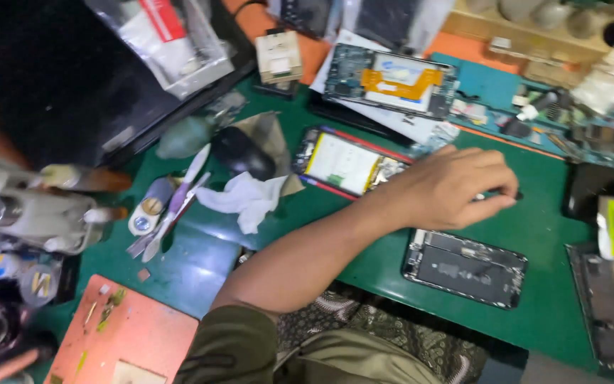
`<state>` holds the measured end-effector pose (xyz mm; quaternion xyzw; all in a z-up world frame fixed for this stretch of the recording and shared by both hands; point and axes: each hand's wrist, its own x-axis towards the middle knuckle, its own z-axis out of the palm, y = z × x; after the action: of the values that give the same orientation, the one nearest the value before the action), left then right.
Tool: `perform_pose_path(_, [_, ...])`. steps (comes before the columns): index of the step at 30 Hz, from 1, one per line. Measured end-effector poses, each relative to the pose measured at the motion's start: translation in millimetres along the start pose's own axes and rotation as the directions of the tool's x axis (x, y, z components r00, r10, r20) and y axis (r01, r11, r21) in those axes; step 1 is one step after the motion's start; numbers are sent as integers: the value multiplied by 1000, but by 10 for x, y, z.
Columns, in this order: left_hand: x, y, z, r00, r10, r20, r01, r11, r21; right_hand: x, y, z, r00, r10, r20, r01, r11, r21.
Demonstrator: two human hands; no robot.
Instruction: The person handles a smartphone motherboard, aligns it with a phone chassis, and places it inside. They then handle a small component, peel off a protective film, and place it on the table.
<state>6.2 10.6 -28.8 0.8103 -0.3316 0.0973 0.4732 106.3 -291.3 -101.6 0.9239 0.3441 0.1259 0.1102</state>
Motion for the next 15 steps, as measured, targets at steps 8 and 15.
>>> perform_pose_path(8, [-3, -6, -18, 997, 65, 28, -65, 998, -25, -391, -42, -482, 997, 58, -49, -65, 983, -169])
perform_pose_path(15, [43, 79, -111, 996, 48, 68, -48, 999, -10, -445, -139, -1041, 922, 305, 239, -333, 939, 86])
